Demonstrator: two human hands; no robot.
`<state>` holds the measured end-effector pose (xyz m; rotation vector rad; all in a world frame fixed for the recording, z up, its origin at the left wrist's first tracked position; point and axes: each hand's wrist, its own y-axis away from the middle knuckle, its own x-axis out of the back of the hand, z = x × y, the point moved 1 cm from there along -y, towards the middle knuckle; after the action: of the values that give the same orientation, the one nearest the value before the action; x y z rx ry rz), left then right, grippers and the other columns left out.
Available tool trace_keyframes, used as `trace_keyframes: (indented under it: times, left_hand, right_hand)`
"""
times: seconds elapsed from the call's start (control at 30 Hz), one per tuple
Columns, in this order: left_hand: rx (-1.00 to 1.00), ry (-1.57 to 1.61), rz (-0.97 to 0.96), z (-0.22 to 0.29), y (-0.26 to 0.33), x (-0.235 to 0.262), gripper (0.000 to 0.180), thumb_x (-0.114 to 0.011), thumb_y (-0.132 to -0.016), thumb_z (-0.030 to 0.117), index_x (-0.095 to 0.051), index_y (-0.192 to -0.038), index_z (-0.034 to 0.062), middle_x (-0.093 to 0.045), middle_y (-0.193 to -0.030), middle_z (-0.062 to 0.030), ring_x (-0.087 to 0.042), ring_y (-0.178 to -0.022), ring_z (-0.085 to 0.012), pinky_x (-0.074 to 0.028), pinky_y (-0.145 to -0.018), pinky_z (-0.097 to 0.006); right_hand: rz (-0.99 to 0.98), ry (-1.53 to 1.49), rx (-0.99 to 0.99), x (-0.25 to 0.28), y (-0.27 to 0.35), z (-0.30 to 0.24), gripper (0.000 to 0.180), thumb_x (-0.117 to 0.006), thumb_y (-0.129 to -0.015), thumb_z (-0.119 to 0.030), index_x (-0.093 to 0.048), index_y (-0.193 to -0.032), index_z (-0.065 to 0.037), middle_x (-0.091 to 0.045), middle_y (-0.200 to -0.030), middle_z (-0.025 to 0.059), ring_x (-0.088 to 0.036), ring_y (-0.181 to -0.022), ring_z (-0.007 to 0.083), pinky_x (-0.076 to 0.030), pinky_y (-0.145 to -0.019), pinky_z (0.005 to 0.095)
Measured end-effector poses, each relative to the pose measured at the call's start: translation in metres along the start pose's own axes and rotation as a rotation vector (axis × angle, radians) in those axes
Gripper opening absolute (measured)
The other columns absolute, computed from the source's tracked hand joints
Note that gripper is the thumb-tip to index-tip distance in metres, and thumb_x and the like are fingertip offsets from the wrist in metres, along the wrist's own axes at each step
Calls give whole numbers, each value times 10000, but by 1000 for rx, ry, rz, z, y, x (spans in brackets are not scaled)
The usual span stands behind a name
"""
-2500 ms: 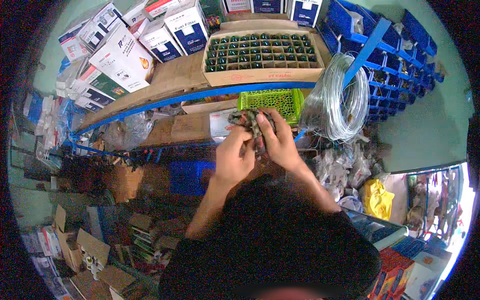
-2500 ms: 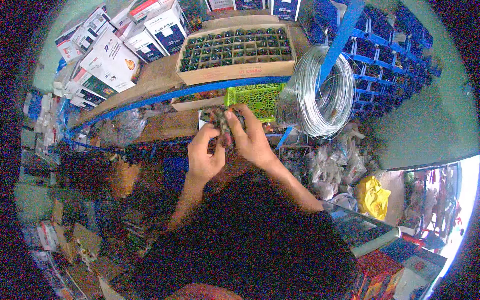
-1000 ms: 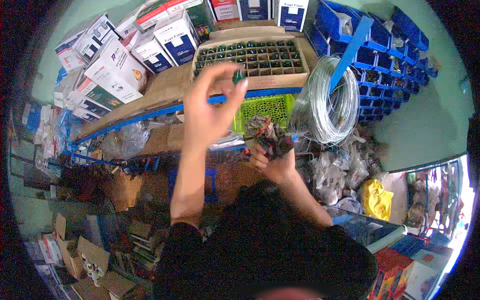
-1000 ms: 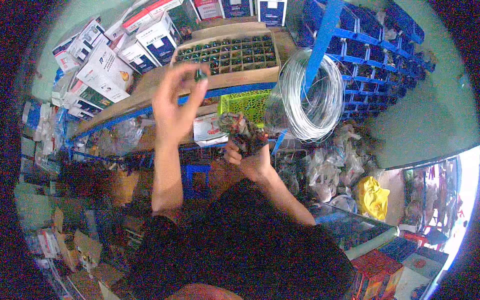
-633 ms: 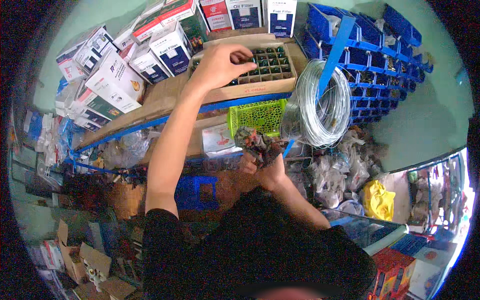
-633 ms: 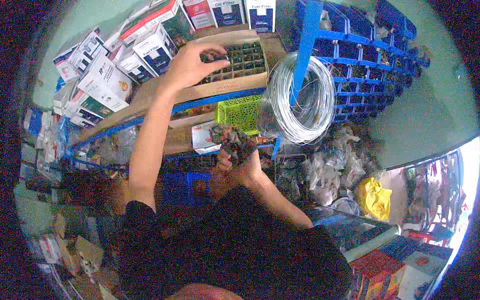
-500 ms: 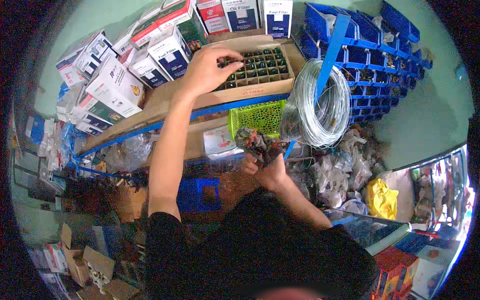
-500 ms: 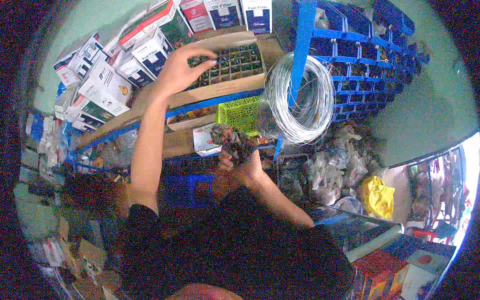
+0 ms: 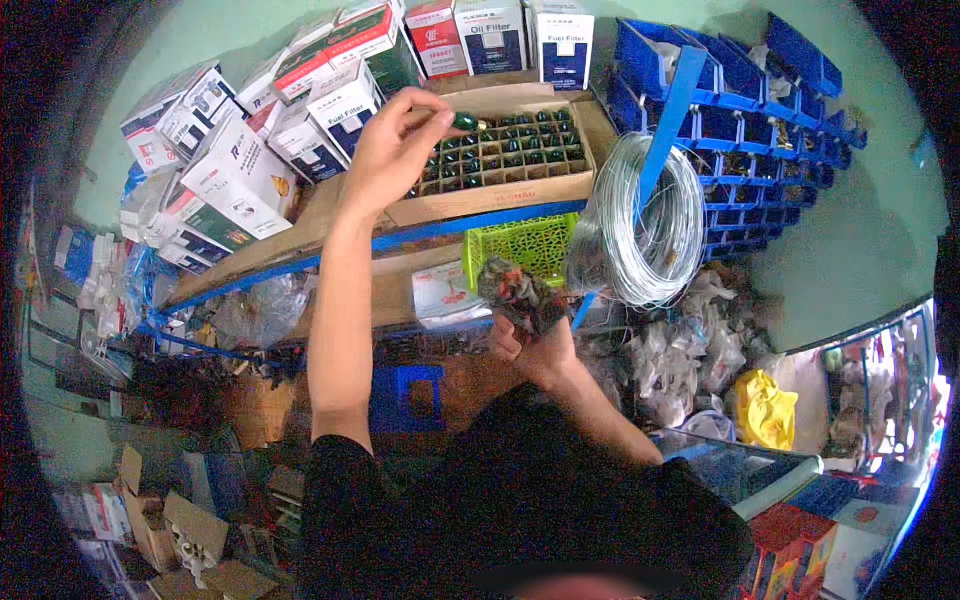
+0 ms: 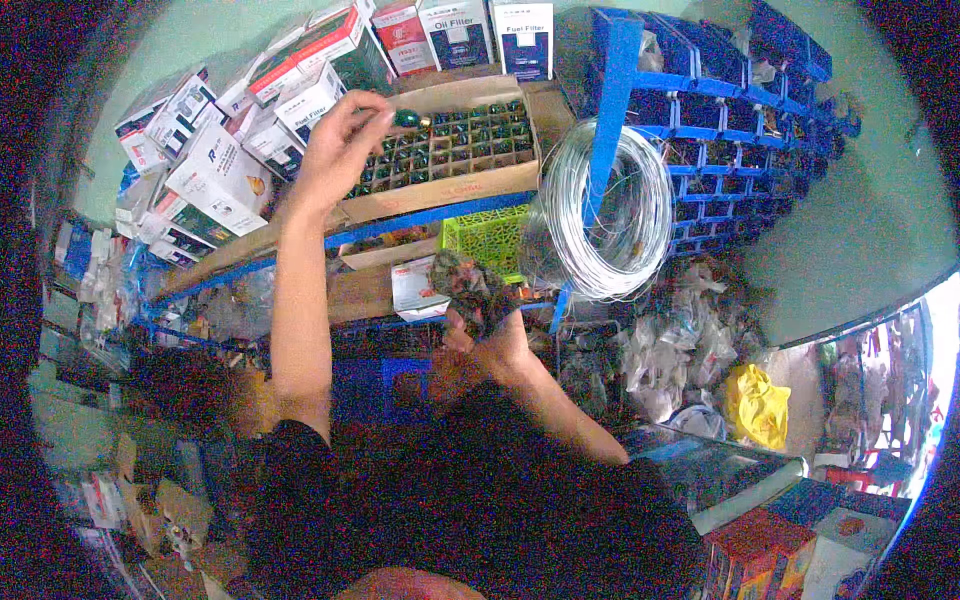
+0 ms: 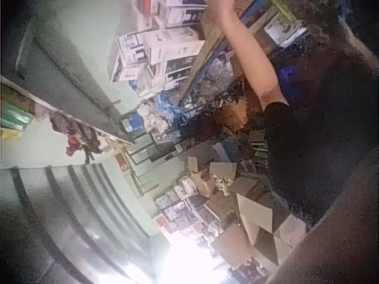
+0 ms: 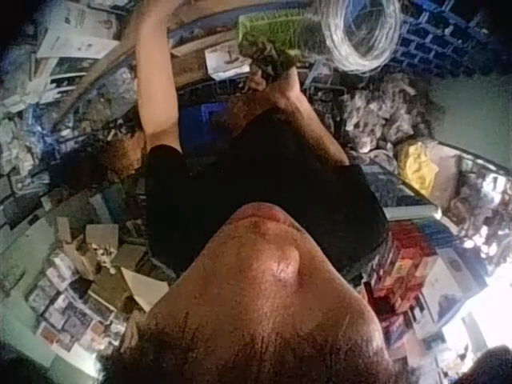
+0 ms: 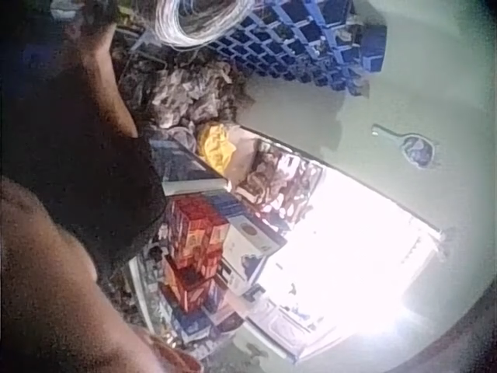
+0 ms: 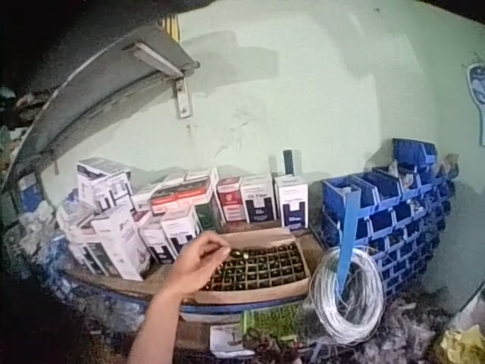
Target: Assembling or organizing small green hardware parts from a wooden grid tray into a basket.
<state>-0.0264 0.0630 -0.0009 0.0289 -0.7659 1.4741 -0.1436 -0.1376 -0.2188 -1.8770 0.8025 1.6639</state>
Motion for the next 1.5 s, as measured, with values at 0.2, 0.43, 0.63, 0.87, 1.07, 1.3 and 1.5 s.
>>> trace_keyframes:
  times: [0.2,0.43,0.63,0.87,1.07,1.3,1.5]
  left_hand:
    - [8,323,160,7,65,-16,143,-535,-1069,158,-603,-1148,60,-702,-965,-53,-631,-809,-82,-471,-639,-230]
    - [132,-139,-3,-8,160,-63,310,-812,-828,70,-692,-1113,60,-695,-1064,-82,-676,-821,-142,-550,-678,-290]
    - [-5,-301,15,-22,190,-85,247,-732,-876,36,-711,-1121,55,-722,-1008,-125,-712,-954,-340,-577,-871,-395]
    - [120,-179,113,-51,221,-111,221,-597,-936,62,-653,-1143,7,-696,-900,-220,-696,-861,-397,-553,-790,-416]
    - [48,-155,239,-22,211,-121,182,-599,-932,60,-607,-1100,-10,-607,-944,-243,-615,-873,-483,-514,-732,-500]
    - [-80,-354,54,-33,207,-103,203,-620,-890,28,-599,-1086,-18,-603,-944,-212,-638,-826,-432,-548,-702,-468]
    - [334,88,57,-58,236,-140,335,-409,-1084,199,-590,-1226,-44,-693,-1043,-230,-700,-964,-336,-519,-859,-422]
  right_hand:
    - [268,-80,19,-25,-8,1,538,-416,-991,-600,-589,-1204,-136,-568,-864,78,-514,-722,216,-396,-589,345]
    - [-335,-28,-41,26,-17,13,504,-456,-1023,-476,-529,-1396,-144,-635,-1159,154,-626,-1014,286,-532,-904,438]
    - [420,2019,902,77,-13,14,454,-402,-1101,-324,-473,-1469,-68,-559,-1392,152,-567,-1239,226,-484,-1012,359]
    - [231,1652,669,-27,-4,10,301,-553,-1039,-179,-509,-1277,1,-694,-974,181,-689,-813,328,-547,-718,423]
    - [265,1751,640,-31,-2,-5,447,-565,-1022,-178,-461,-1387,57,-651,-1227,262,-660,-1073,437,-534,-926,421]
    - [509,1445,345,-41,-1,-7,548,-520,-1076,-314,-426,-1469,56,-612,-1325,256,-561,-1282,291,-433,-1083,395]
    - [92,1965,780,-29,5,-6,491,-707,-944,-217,-492,-1309,31,-668,-1076,283,-657,-962,513,-546,-795,479]
